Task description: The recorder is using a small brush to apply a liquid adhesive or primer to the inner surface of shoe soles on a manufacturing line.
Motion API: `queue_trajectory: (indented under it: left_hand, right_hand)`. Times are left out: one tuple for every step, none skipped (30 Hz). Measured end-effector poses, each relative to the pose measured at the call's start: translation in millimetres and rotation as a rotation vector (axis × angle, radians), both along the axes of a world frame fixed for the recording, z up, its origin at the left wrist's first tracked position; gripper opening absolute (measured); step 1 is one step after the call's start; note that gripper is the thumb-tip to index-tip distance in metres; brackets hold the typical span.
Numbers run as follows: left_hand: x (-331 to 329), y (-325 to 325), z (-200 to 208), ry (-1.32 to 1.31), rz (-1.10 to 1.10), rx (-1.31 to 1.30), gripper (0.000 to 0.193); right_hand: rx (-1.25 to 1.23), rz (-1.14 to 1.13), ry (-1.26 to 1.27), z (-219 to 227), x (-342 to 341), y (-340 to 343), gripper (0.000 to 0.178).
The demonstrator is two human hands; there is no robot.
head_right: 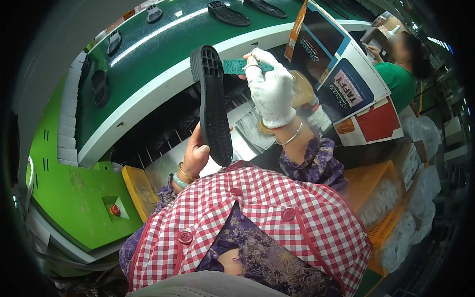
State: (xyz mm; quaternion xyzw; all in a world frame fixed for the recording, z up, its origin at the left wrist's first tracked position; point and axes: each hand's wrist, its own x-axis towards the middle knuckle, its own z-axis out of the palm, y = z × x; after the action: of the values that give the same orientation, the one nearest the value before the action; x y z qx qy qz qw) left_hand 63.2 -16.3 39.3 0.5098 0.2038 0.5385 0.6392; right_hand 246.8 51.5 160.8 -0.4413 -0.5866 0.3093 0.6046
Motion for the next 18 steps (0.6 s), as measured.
queue_trajectory:
  left_hand:
    - [-1, -1, -2, 0.003, 0.005, 0.01, 0.08]
    - [-1, 0, -1, 0.016, 0.001, 0.009, 0.08]
    - [-1, 0, 0, 0.03, -0.003, 0.008, 0.08]
    - [-1, 0, 0, 0.043, -0.007, 0.008, 0.08]
    - [-1, 0, 0, 0.055, -0.007, 0.011, 0.08]
    - [0, -1, -1, 0.067, -0.006, 0.015, 0.08]
    - [1, -1, -2, 0.079, -0.005, 0.018, 0.08]
    - [1, -1, -2, 0.079, -0.008, 0.017, 0.08]
    - [1, -2, -3, 0.079, -0.01, 0.015, 0.08]
    - [1, -2, -4, 0.079, -0.012, 0.014, 0.08]
    - [1, -1, -4, 0.088, -0.012, 0.014, 0.08]
    - [0, -1, -5, 0.097, -0.012, 0.013, 0.08]
    - [-1, 0, -5, 0.105, -0.012, 0.013, 0.08]
    - [0, -1, -6, 0.106, -0.004, 0.009, 0.081]
    - [0, -1, -6, 0.106, 0.004, 0.006, 0.081]
    - [1, -1, -7, 0.107, 0.011, 0.002, 0.081]
    - [2, -1, -7, 0.082, 0.02, -0.018, 0.081]
    - [2, -1, -8, 0.057, 0.029, -0.039, 0.082]
  right_hand:
    - [0.001, 0.009, -0.013, 1, 0, -1, 0.019]
    - [0.0, 0.013, -0.03, 1, 1, -1, 0.019]
    - [0.012, 0.014, -0.043, 2, 1, -1, 0.019]
    - [0.024, 0.016, -0.057, 2, 2, -1, 0.019]
    - [0.037, 0.021, -0.067, 2, 3, -1, 0.018]
    - [0.029, 0.017, -0.083, 3, 5, -1, 0.018]
    - [0.022, 0.014, -0.098, 4, 7, -2, 0.018]
    - [0.016, 0.009, -0.116, 5, 7, -2, 0.018]
    - [0.0, 0.016, -0.116, 5, 8, -3, 0.018]
    - [-0.015, 0.022, -0.117, 4, 8, -3, 0.018]
    - [-0.031, 0.031, -0.117, 4, 8, -3, 0.018]
    - [-0.042, 0.04, -0.13, 3, 9, -4, 0.018]
    - [-0.053, 0.049, -0.142, 3, 10, -5, 0.018]
    - [-0.065, 0.059, -0.153, 2, 10, -6, 0.017]
    - [-0.058, 0.064, -0.138, 2, 10, -8, 0.016]
    - [-0.051, 0.069, -0.123, 2, 9, -10, 0.015]
    - [-0.046, 0.074, -0.11, 2, 8, -12, 0.013]
    - [-0.075, 0.112, -0.054, 1, 8, -14, 0.013]
